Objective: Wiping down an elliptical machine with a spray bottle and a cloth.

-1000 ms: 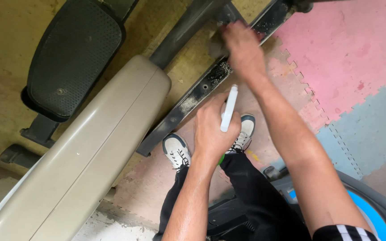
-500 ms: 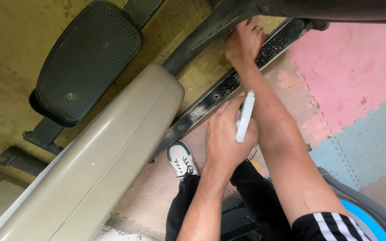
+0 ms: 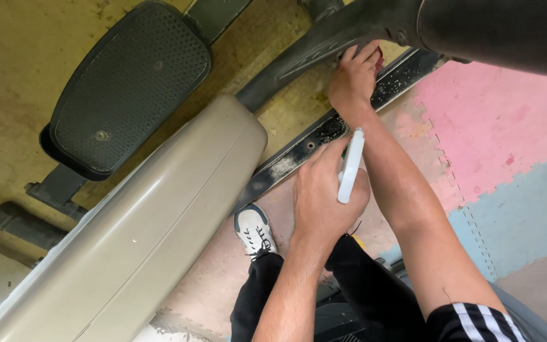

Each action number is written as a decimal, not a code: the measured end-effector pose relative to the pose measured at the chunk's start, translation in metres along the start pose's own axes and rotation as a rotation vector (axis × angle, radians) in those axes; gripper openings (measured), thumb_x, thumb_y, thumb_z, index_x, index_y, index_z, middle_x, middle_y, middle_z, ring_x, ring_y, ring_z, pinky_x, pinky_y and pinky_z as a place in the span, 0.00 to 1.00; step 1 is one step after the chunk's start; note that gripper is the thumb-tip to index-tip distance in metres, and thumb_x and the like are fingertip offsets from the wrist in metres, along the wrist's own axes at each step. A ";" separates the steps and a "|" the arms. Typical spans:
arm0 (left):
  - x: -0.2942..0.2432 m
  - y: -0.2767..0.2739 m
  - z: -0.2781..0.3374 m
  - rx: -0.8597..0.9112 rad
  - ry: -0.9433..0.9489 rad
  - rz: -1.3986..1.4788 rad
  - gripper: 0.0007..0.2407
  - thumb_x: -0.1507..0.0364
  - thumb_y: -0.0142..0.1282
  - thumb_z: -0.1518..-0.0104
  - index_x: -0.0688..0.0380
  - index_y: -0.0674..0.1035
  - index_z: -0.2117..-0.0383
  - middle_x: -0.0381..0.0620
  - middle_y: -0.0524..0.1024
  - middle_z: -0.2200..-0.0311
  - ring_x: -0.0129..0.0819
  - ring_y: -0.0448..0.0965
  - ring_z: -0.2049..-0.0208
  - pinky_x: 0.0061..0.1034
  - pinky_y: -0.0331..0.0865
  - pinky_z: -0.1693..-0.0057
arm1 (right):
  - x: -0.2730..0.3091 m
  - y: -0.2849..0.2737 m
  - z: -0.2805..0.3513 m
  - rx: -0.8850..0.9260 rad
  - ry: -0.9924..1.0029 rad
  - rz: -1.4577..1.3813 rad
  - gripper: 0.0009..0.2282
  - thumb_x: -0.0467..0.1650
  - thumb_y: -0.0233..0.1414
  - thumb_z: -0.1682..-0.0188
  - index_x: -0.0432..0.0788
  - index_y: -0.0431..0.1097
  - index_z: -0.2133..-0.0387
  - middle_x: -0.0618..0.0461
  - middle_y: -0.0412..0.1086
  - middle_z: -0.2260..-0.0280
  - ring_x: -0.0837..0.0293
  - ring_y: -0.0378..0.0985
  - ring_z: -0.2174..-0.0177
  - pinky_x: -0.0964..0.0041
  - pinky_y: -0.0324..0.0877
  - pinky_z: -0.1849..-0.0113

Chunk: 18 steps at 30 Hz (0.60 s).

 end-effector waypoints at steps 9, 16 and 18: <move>-0.003 0.009 0.005 0.043 -0.071 -0.002 0.17 0.77 0.53 0.53 0.60 0.80 0.55 0.55 0.82 0.63 0.56 0.82 0.60 0.41 0.75 0.53 | -0.022 0.042 -0.036 0.258 -0.057 -0.710 0.18 0.28 0.54 0.55 0.34 0.72 0.51 0.32 0.70 0.53 0.34 0.75 0.56 0.47 0.72 0.58; 0.000 0.006 0.016 0.021 -0.043 -0.036 0.17 0.76 0.52 0.53 0.59 0.81 0.54 0.57 0.82 0.63 0.57 0.82 0.60 0.42 0.75 0.52 | -0.067 -0.045 -0.001 0.235 -0.147 -0.545 0.27 0.27 0.55 0.63 0.33 0.69 0.46 0.34 0.73 0.60 0.39 0.77 0.63 0.49 0.74 0.63; 0.002 0.005 0.020 0.050 -0.091 -0.050 0.19 0.75 0.53 0.53 0.58 0.80 0.52 0.58 0.81 0.64 0.57 0.82 0.60 0.42 0.75 0.52 | -0.093 -0.101 0.003 0.208 -0.280 -0.690 0.18 0.30 0.59 0.55 0.51 0.73 0.50 0.44 0.75 0.57 0.39 0.75 0.54 0.44 0.70 0.53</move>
Point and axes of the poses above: each hand's wrist, its own z-axis away from the middle knuckle, its own y-axis out of the palm, x = y × z, the point moved 8 cm from there along -z, towards the middle knuckle
